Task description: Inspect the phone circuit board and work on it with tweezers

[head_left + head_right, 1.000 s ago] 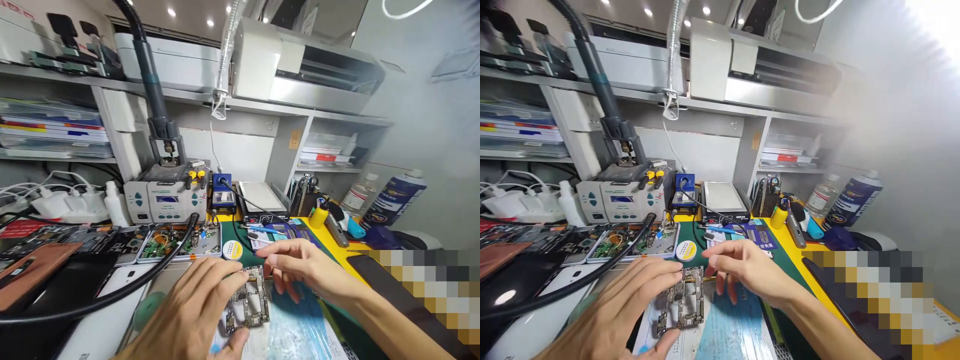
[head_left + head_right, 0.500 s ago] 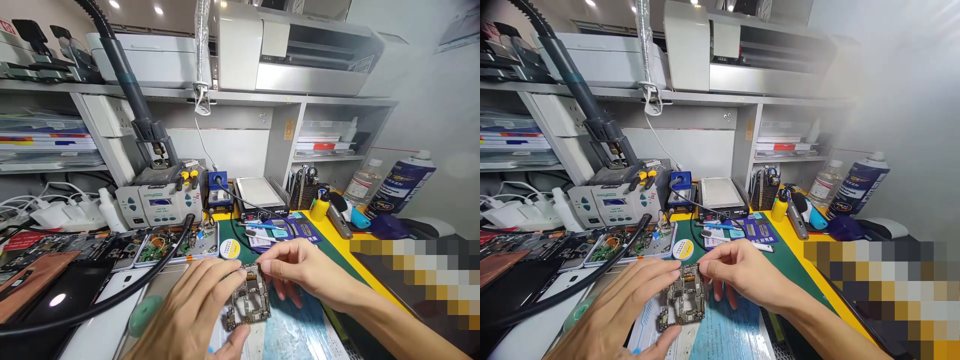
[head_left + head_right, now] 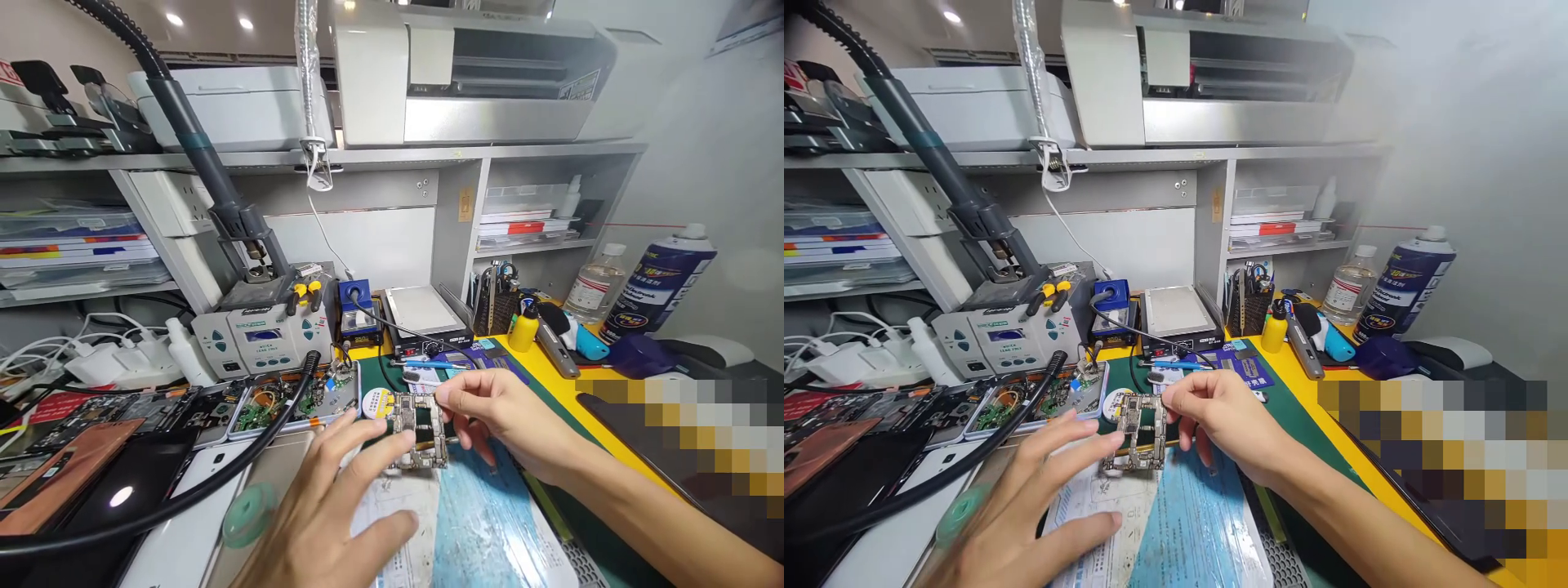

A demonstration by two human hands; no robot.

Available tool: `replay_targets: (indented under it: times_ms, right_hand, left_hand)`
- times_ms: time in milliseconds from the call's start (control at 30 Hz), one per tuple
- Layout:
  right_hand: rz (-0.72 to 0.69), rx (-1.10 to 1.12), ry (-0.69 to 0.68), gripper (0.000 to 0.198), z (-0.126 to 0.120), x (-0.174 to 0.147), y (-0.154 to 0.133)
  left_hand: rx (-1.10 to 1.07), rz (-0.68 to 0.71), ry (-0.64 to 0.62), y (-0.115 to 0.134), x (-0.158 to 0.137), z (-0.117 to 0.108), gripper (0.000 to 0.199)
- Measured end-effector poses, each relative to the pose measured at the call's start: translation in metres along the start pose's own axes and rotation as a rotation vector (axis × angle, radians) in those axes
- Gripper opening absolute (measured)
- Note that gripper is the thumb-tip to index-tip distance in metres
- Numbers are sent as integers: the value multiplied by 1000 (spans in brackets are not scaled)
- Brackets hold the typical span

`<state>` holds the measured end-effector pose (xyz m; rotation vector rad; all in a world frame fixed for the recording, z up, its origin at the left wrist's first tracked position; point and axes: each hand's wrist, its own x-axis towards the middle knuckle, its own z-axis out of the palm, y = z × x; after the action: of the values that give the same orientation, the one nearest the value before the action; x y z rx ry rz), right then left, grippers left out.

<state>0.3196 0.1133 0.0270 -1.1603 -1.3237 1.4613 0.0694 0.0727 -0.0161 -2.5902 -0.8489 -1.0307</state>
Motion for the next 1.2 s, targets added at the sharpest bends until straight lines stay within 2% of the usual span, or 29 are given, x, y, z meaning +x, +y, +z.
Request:
replay_targets:
  times_ms: [100,167,500,667,767,933,1200]
  right_hand:
    - [-14,13,41,36,-2,1,-1]
    - [-21,16,63,36,-3,1,-2]
    - [-37,10,96,33,-6,1,-5]
    - [-44,7,92,33,-8,1,-6]
    - [-57,2,92,33,-9,2,-5]
    - [-66,-18,89,34,-10,3,-2]
    - [-65,-46,88,35,-12,5,0]
  left_hand:
    - [96,-103,-56,4,-9,15,55]
    - [112,-115,-87,5,-12,21,59]
    - [139,25,-79,10,-13,27,50]
    - [147,12,-99,11,-16,28,43]
    - [129,22,-117,10,-16,25,46]
    - [108,-36,-110,11,-13,21,45]
    - [76,-74,-125,8,-17,26,47]
